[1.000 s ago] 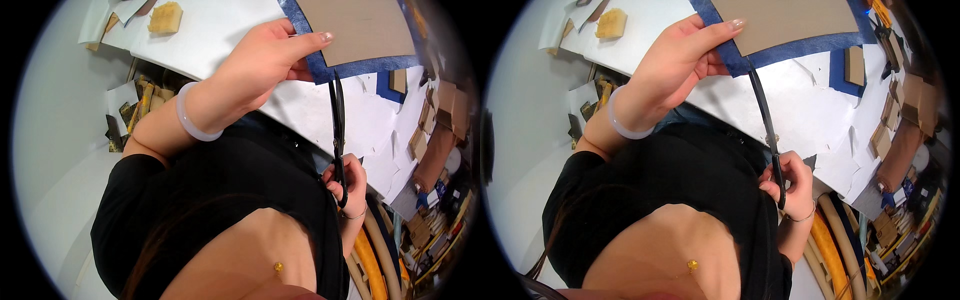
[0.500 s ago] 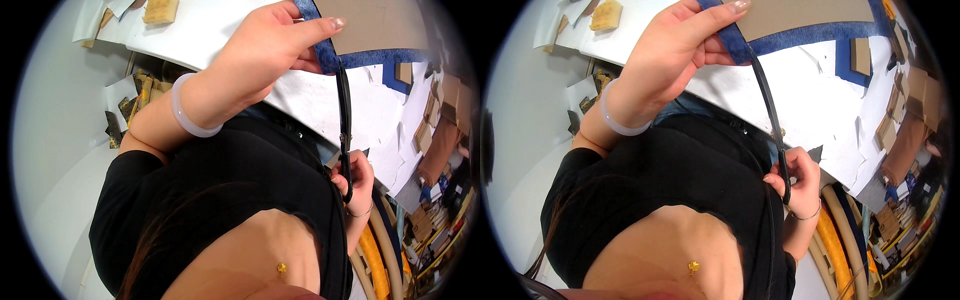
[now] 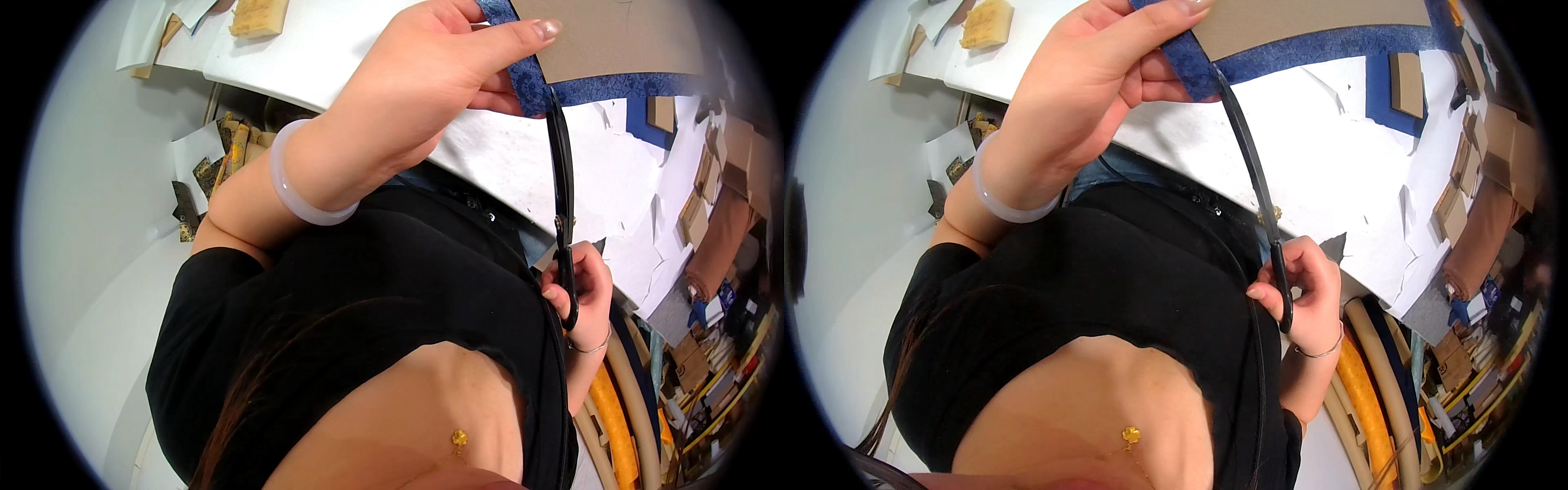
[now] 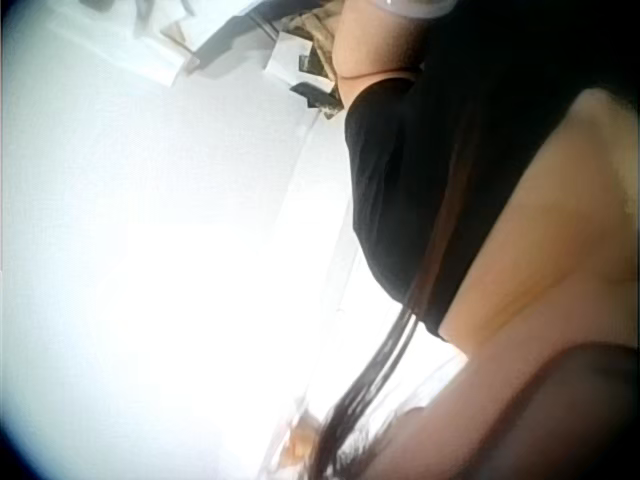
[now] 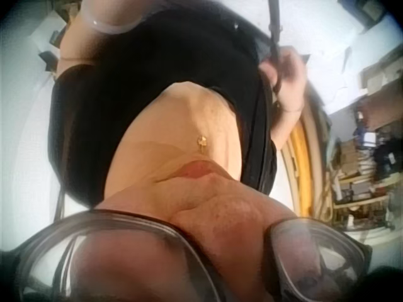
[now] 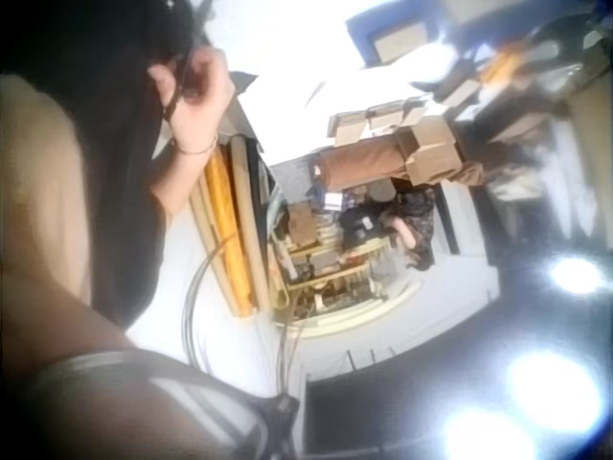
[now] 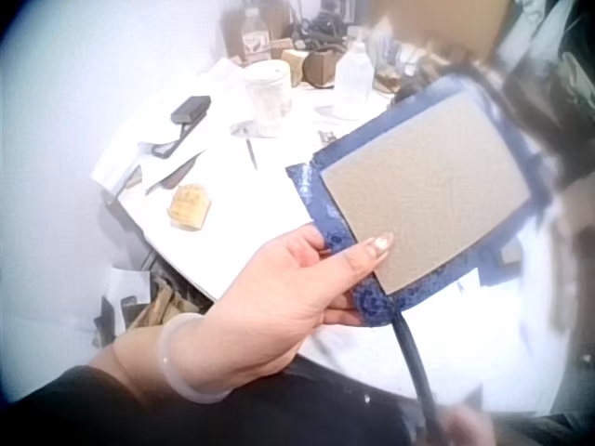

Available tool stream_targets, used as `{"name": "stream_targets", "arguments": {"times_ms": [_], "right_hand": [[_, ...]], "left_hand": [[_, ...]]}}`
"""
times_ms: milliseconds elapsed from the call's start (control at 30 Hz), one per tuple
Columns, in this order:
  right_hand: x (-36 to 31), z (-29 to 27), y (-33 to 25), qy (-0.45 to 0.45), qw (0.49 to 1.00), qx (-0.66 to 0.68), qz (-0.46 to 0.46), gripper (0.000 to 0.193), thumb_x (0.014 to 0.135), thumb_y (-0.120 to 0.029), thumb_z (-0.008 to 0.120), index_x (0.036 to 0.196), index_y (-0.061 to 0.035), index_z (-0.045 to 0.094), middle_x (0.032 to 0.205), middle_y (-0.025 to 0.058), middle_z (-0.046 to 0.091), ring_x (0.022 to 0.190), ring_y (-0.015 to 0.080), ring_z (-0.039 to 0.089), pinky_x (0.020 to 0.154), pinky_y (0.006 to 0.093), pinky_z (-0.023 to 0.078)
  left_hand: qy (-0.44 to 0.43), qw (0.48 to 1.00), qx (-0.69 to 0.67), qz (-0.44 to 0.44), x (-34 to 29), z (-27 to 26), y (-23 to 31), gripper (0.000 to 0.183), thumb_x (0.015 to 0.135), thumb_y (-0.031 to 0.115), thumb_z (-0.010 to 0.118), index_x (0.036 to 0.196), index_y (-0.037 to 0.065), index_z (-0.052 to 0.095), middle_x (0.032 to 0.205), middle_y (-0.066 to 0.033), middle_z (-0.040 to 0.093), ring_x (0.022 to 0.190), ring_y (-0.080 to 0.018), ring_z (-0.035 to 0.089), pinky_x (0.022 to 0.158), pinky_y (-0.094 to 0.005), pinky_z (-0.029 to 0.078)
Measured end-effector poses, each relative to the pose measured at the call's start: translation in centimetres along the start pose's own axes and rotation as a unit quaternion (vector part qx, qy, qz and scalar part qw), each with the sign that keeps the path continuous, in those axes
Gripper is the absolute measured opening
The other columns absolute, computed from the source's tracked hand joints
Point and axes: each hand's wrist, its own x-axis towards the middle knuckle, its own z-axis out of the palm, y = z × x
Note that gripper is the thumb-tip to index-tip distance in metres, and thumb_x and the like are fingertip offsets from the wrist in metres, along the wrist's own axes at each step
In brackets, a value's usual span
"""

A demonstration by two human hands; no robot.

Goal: The person cuts blue fabric around a cardboard template, folds the edges over, and uses a small iron to press the fabric onto the cardboard. They repeat trimming and ironing steps to finish the covered piece.

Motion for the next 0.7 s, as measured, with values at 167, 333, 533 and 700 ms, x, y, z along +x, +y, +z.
{"name": "stream_targets", "arguments": {"times_ms": [167,333,533,700], "right_hand": [[-0.1,0.0,0.0,-0.004,1.000,0.012,0.000,0.046,0.079,-0.025,0.093,0.093,-0.0029,0.055,0.077,0.0032,0.065,0.068,0.0089,0.062,0.063,0.0227,0.049],[-0.2,0.1,0.0,-0.002,1.000,0.013,-0.006,0.047,0.079,-0.026,0.093,0.093,-0.0027,0.055,0.077,0.0034,0.065,0.068,0.0091,0.062,0.063,0.0227,0.049],[-0.4,0.4,0.2,0.004,1.000,0.011,-0.011,0.047,0.079,-0.026,0.093,0.093,-0.0027,0.055,0.076,0.0033,0.065,0.068,0.0086,0.061,0.063,0.0225,0.049],[-0.6,0.3,0.2,0.002,1.000,-0.001,-0.011,0.047,0.079,-0.025,0.093,0.093,-0.0027,0.054,0.076,0.0030,0.064,0.068,0.0080,0.060,0.062,0.0223,0.048]], "left_hand": [[-0.003,1.000,0.003,-0.002,-0.2,0.0,0.0,0.038,0.106,0.030,0.063,0.122,-0.004,0.062,0.104,-0.0124,0.075,0.086,-0.0132,0.072,0.079,-0.0257,0.061],[-0.003,1.000,0.012,-0.003,-0.3,-0.1,0.0,0.037,0.106,0.030,0.063,0.121,-0.005,0.063,0.103,-0.0129,0.075,0.086,-0.0134,0.072,0.079,-0.0254,0.061],[0.051,0.996,0.052,-0.051,-0.3,1.2,0.9,0.037,0.106,0.029,0.063,0.121,-0.005,0.063,0.102,-0.0133,0.075,0.086,-0.0139,0.073,0.079,-0.0259,0.061],[-0.004,1.000,0.010,0.005,-0.8,0.1,0.0,0.037,0.106,0.029,0.063,0.121,-0.005,0.063,0.103,-0.0137,0.075,0.086,-0.0140,0.073,0.079,-0.0260,0.061]]}}
